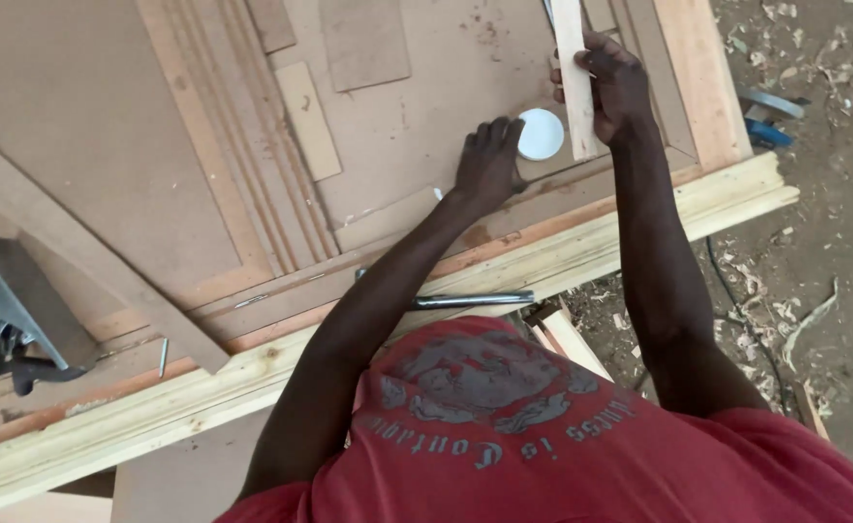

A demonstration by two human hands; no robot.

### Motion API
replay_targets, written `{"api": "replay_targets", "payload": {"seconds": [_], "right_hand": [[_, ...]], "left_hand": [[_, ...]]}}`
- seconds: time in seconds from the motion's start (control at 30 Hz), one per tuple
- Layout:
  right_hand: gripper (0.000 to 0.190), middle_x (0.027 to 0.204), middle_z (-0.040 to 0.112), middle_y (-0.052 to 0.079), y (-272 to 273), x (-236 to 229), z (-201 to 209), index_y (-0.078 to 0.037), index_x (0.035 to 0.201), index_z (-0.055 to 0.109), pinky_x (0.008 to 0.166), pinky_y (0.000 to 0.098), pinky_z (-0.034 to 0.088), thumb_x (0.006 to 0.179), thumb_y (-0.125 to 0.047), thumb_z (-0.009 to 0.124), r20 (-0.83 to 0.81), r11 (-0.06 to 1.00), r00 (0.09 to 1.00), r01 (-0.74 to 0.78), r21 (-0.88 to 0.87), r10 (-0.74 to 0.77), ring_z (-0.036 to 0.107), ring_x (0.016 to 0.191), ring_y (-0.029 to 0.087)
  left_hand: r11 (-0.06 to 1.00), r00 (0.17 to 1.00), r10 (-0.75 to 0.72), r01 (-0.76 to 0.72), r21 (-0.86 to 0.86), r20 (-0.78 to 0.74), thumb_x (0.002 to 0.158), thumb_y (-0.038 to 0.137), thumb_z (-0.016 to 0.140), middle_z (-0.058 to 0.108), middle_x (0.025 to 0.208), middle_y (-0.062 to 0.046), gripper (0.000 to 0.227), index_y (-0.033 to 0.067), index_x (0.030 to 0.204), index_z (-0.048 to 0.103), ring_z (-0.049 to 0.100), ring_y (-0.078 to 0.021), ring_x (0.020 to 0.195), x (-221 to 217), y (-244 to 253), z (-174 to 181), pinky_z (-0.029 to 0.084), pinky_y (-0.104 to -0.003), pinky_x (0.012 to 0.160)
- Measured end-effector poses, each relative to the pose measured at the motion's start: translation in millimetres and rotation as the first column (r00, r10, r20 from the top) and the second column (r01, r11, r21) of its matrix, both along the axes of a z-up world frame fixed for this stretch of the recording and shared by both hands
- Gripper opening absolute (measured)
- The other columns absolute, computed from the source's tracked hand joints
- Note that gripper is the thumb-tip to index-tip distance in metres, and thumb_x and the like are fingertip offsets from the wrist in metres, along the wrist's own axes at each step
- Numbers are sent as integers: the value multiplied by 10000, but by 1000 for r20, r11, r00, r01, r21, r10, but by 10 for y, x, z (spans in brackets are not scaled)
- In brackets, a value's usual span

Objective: The person applies white glue to small rectangular pieces of wood using a small wooden stick. They repeatedly dip the stick into a white container, spread the glue on the wood pieces, and place them on a larger wooden board.

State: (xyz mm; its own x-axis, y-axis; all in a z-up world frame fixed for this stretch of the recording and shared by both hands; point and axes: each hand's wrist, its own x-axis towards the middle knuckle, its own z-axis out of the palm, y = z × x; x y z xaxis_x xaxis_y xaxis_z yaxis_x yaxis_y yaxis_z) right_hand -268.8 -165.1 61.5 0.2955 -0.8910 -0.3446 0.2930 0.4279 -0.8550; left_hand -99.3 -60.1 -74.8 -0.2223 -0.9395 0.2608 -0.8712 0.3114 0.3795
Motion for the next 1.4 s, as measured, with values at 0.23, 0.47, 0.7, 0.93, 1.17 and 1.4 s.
{"api": "replay_targets", "payload": {"seconds": [0.23,0.47,0.7,0.93,1.17,1.4], "right_hand": [[529,1073,665,140,3,-319,-228,-33,1412,603,655,328,640,887,-101,612,10,996,996,90,18,-90,741,840,232],[512,1064,694,152,124,-471,-418,-25,1403,621,654,321,625,896,-88,579,0,988,991,135,74,-135,725,843,240],[506,1065,712,177,120,-587,-635,-20,1400,618,666,340,660,898,-84,626,3,984,987,158,88,-159,751,852,263],[439,995,713,179,-70,-617,-777,-22,1338,635,602,304,629,901,-39,676,-50,995,997,70,66,-66,762,767,242],[494,982,733,171,92,-797,-526,-9,1356,642,610,279,636,874,-108,680,-254,999,967,37,33,-27,763,756,201],[427,897,722,165,313,-879,-400,5,1307,685,613,281,641,888,-78,675,-215,993,972,105,56,-91,756,731,218]], "left_hand": [[984,974,-6,-35,176,225,558,699,900,528,1346,-139,1153,59,1407,455,504,-343,1157,-326,-588,-354,386,-484,976],[898,906,421,-423,124,40,482,513,978,566,1259,-139,1040,104,1321,522,536,-358,1144,828,-370,-179,407,-496,949],[379,414,843,-910,165,344,670,474,1066,164,1664,-256,1317,128,1598,197,166,-511,1529,2593,303,637,145,-669,1208],[978,942,174,-200,-63,-286,846,328,789,786,1099,-41,248,153,1020,776,723,-248,1043,1127,-67,48,525,-377,940],[969,984,122,-147,200,132,735,618,800,643,1071,-131,626,115,1091,689,587,-345,1008,-546,-267,-363,474,-477,850],[831,985,173,-157,533,19,708,375,846,750,1002,-137,385,131,979,724,672,-385,979,-462,-444,-150,532,-451,848]]}}
